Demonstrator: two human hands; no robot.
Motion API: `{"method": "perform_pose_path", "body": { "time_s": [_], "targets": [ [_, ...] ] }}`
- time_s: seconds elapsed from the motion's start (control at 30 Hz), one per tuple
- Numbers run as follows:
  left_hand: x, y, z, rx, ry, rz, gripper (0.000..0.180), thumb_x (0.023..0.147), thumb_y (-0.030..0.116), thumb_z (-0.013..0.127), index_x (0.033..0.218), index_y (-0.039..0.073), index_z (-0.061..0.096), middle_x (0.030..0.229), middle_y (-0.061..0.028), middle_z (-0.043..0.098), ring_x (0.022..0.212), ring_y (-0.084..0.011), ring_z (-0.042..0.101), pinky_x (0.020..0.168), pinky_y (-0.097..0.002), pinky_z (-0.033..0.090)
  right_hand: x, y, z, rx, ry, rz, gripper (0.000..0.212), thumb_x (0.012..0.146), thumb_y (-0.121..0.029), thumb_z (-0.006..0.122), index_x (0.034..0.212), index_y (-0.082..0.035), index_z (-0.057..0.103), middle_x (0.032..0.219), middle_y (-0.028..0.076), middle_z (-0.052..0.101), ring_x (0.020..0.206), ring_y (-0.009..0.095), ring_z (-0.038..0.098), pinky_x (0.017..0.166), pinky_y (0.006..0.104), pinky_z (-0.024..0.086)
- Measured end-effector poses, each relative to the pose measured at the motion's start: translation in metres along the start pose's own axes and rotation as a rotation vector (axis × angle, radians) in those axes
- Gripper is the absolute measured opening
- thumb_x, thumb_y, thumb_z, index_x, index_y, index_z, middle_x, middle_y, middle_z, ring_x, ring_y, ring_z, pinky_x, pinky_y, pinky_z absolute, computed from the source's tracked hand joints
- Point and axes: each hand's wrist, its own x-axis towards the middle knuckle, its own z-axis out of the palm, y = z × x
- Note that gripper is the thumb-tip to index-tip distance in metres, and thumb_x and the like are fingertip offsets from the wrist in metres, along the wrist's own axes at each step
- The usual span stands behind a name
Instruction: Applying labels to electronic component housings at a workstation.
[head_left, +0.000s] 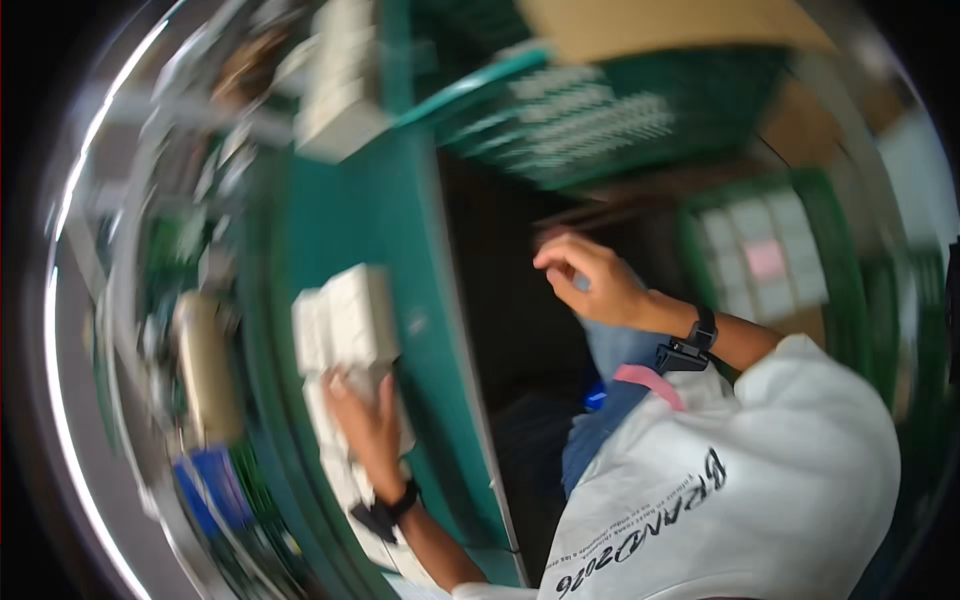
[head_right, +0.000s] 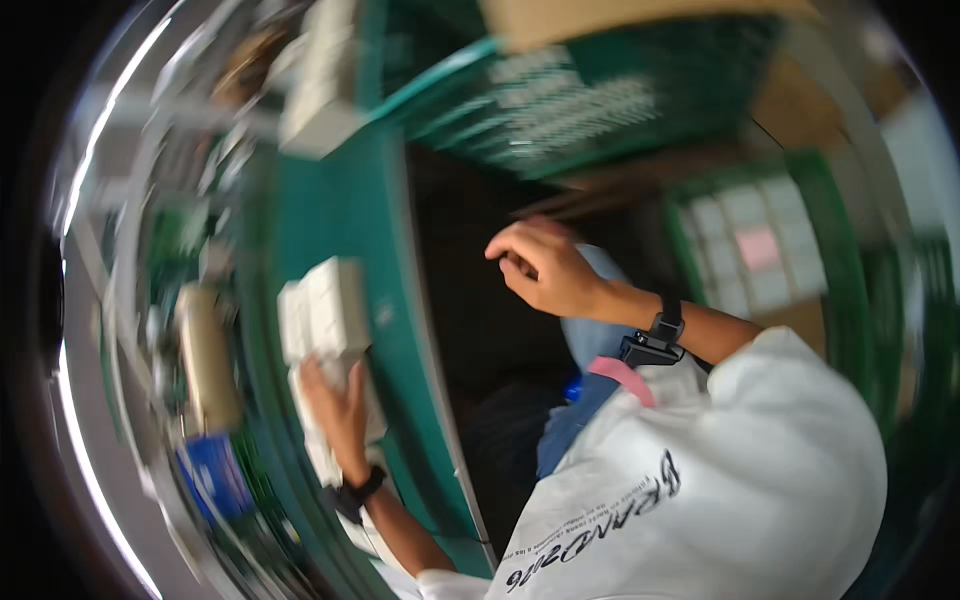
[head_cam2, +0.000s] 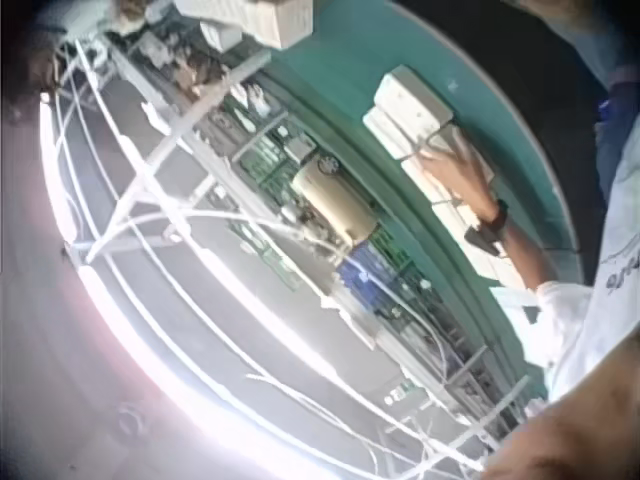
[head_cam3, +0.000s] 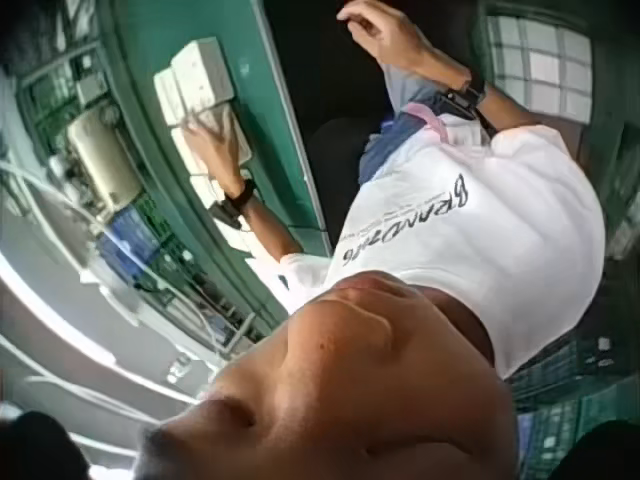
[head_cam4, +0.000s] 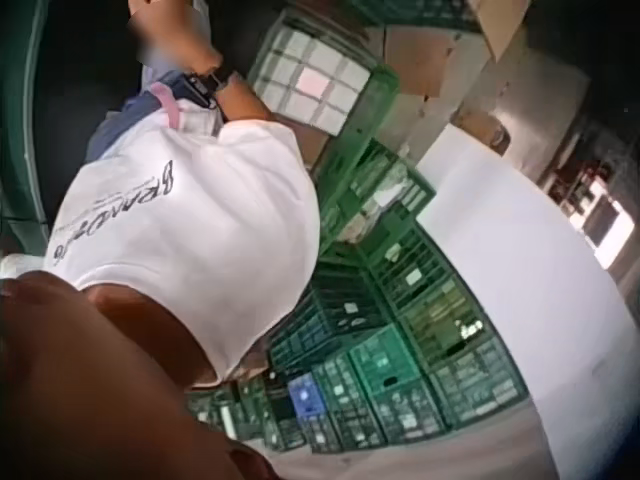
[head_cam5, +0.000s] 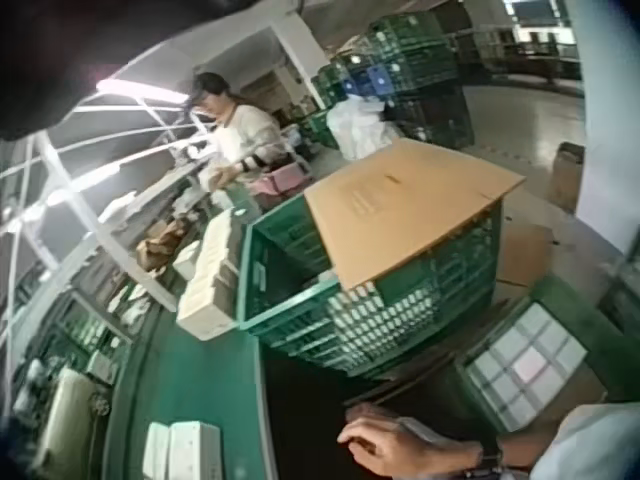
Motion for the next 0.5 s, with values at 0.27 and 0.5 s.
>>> {"method": "perform_pose_path", "body": {
  "time_s": [0.27,0.5],
  "targets": [
    [0.091,0.004,0.053,-0.013,-0.128,0.131,0.070,0.102,0.043,0.057,0.149,-0.005,0.039,0.151,-0.0292,0.043,0.141,-0.0426,0.041,0.115,-0.0487,0.034,-0.382,0.140,-0.181,-0.505,0.951,0.783,0.016,0.093,-0.004,0.061,0.108,-0.005,0.067,0.092,0.006,0.070,0.082,0.014,0.063,0.072,0.0297,0.052],
    [0.100,0.020,0.058,0.216,-0.105,0.016,0.065,0.102,0.042,0.057,0.148,-0.001,0.042,0.146,-0.0263,0.045,0.136,-0.0418,0.044,0.111,-0.0501,0.040,-0.511,0.239,-0.254,-0.261,1.061,1.551,0.072,0.093,-0.064,0.053,0.095,0.007,0.069,0.091,0.016,0.071,0.087,0.028,0.067,0.079,0.0402,0.052]
  ]
}}
